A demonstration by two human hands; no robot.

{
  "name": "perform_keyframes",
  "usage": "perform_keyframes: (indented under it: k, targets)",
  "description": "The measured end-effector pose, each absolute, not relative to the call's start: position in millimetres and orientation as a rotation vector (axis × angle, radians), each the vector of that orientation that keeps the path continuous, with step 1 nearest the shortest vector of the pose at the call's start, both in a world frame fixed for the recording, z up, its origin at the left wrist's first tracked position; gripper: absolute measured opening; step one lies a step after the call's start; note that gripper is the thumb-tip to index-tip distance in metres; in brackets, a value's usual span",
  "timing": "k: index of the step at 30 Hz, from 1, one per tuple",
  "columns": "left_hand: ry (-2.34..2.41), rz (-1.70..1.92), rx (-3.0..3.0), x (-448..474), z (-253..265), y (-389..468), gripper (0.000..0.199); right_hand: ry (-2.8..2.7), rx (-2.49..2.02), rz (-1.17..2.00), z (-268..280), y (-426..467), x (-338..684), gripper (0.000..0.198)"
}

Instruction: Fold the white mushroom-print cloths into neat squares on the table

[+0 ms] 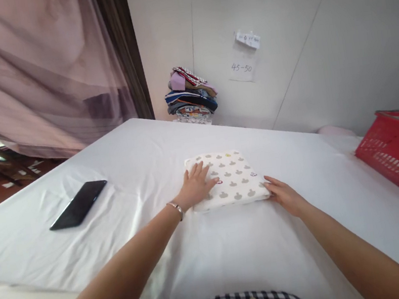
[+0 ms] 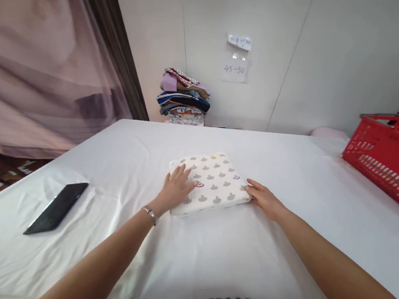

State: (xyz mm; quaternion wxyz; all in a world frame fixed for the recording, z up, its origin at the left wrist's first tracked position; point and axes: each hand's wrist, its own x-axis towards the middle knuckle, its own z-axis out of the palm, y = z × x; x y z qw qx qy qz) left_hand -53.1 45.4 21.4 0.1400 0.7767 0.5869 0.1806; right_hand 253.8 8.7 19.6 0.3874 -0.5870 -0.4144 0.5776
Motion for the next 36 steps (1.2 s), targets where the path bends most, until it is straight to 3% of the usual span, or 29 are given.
perform_keyframes:
  k: [13,19,29,36]
  targets:
    - [1.723,0.57,2.193,-50,9,16,0.056,-1.085,-1.384,1.671,26,32,242,0.041]
    - [1.964,0.8,1.7,-58,11,10,0.063,-1.108,-1.3,1.79,31,12,243,0.037]
    - [1.72,0.935,1.084,-77,19,19,0.076,-0.995,-1.298,1.907,31,17,238,0.042]
    - [1.317,1.042,0.823,-74,20,11,0.051,-0.808,-1.333,1.976,21,25,236,0.048]
